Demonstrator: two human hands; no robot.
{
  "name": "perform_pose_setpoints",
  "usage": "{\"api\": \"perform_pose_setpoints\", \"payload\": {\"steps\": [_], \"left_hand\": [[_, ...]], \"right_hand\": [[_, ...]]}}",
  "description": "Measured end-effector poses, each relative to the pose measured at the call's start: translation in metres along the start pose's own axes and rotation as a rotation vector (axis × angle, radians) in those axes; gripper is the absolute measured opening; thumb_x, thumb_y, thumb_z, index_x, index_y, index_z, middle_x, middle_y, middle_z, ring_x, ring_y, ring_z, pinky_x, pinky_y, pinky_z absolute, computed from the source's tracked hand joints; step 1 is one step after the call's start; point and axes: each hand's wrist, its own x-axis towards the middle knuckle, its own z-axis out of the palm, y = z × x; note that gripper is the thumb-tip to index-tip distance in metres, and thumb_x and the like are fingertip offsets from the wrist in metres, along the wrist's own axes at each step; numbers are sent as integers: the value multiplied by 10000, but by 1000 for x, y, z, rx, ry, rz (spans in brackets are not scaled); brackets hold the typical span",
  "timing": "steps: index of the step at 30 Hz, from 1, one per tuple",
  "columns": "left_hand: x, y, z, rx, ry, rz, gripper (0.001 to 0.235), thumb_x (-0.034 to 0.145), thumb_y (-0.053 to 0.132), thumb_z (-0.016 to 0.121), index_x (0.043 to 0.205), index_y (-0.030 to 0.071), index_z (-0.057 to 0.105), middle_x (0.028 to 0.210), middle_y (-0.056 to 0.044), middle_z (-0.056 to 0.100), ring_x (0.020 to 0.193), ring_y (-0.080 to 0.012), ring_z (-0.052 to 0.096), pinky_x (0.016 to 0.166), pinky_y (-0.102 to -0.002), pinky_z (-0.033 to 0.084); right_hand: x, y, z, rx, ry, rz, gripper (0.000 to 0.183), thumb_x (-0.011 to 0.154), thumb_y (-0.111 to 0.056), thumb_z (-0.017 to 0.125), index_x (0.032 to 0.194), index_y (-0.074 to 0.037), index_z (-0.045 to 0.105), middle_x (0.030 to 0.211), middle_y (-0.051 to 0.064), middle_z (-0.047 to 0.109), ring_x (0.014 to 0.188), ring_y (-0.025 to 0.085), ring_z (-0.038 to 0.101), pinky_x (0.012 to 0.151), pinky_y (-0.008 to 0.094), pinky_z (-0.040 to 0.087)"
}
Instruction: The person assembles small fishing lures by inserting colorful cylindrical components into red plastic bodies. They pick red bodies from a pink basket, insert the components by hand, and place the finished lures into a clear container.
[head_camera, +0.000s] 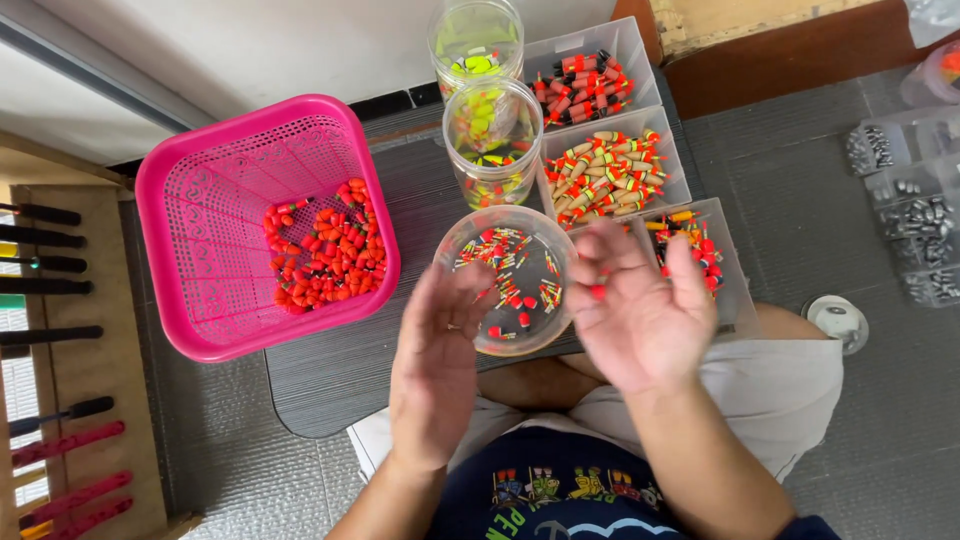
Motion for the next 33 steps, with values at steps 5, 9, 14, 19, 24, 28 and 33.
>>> {"api": "perform_pose_setpoints", "payload": {"steps": [5, 9, 14, 19, 24, 28, 33], "left_hand": [[24, 13, -13, 1629, -413, -4, 181, 913, 98, 589, 1077, 26, 615, 1032, -135, 649, 923, -320, 622, 801, -405, 483], [40, -15, -34, 1800, -490, -168, 78, 837, 19, 558, 809, 73, 508, 749, -121, 540, 648, -358, 526, 562, -462, 419], [67, -73, -69, 2380, -595, -394, 151, 755, 39, 598, 856, 129, 664, 728, -25, 646, 612, -187, 665, 430, -335, 539], [67, -103, -81, 2698, -829, -375, 264, 682, 166, 698, 943, 143, 668, 655, 91, 643, 614, -109, 664, 459, -249, 475], [61, -87, -66, 2729, -665, -213, 305, 659, 109, 669, 961, 117, 707, 628, 88, 623, 578, -130, 664, 392, -261, 455], [59, -32, -29, 2185, -384, 117, 168, 784, 54, 610, 948, 90, 618, 734, -66, 599, 544, -283, 643, 454, -394, 532], [32, -11, -34, 1684, -103, 2, 168, 901, 117, 648, 1065, 151, 657, 825, -21, 669, 689, -256, 705, 569, -322, 576]], "right_hand": [[-21, -68, -18, -1689, 336, -883, 247, 1019, -210, 534, 1124, 5, 596, 783, 68, 542, 714, 107, 494, 712, 211, 411], [-25, -86, -32, -2217, 400, -738, 198, 1035, -69, 486, 1122, 11, 645, 1039, 110, 646, 913, 182, 620, 844, 288, 454], [-30, -79, -32, -2147, 287, -880, 178, 989, 98, 484, 1089, 73, 629, 1135, 190, 620, 1068, 249, 592, 924, 320, 477], [-33, -68, -18, -2098, 228, -929, 103, 1038, 7, 553, 1071, 71, 627, 1073, 190, 621, 999, 238, 591, 884, 304, 463], [-13, -46, -1, -2183, 33, -872, 68, 940, 96, 616, 999, 72, 642, 1003, 195, 648, 941, 272, 636, 869, 340, 516], [20, -28, -1, -2347, -314, -896, 126, 865, 33, 656, 935, -49, 722, 912, 106, 694, 802, 290, 674, 682, 377, 545], [56, 2, -18, -2667, -664, -681, 73, 863, -4, 583, 809, -35, 622, 751, 87, 597, 701, 282, 604, 606, 375, 528]]}}
